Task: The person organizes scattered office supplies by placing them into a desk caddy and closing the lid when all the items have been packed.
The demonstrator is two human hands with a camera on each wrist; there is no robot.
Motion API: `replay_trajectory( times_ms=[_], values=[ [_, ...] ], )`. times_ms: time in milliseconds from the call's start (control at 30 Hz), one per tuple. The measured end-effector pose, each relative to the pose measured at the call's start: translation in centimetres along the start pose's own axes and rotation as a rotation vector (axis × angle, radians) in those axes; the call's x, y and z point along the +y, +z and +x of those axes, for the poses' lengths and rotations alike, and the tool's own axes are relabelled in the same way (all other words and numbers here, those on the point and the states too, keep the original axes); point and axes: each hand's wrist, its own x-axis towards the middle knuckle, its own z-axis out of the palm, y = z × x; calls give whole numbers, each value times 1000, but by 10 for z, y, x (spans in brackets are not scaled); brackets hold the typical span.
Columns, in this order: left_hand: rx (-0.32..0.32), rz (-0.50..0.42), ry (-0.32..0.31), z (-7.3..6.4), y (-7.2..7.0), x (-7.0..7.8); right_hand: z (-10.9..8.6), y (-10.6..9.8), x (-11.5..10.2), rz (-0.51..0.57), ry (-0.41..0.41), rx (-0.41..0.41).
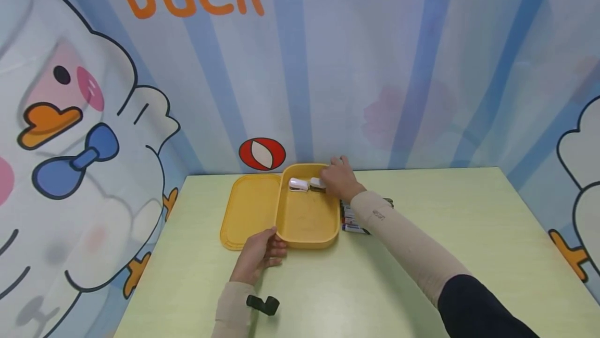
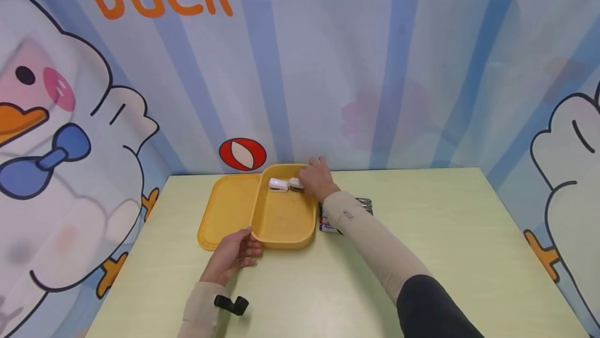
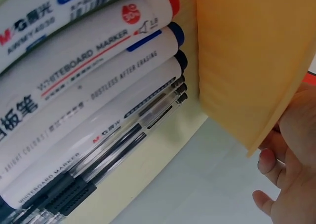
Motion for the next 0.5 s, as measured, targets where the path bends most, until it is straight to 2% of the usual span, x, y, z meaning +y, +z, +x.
replay_trajectory(
  times_ms=[300,500],
  values=[
    [-6,-1,-3,0,1,-1,-2,1,-1,-50,3,5],
    [-7,-7,-5,0,0,-1,-6,-6,-1,-22,13,9]
  ],
)
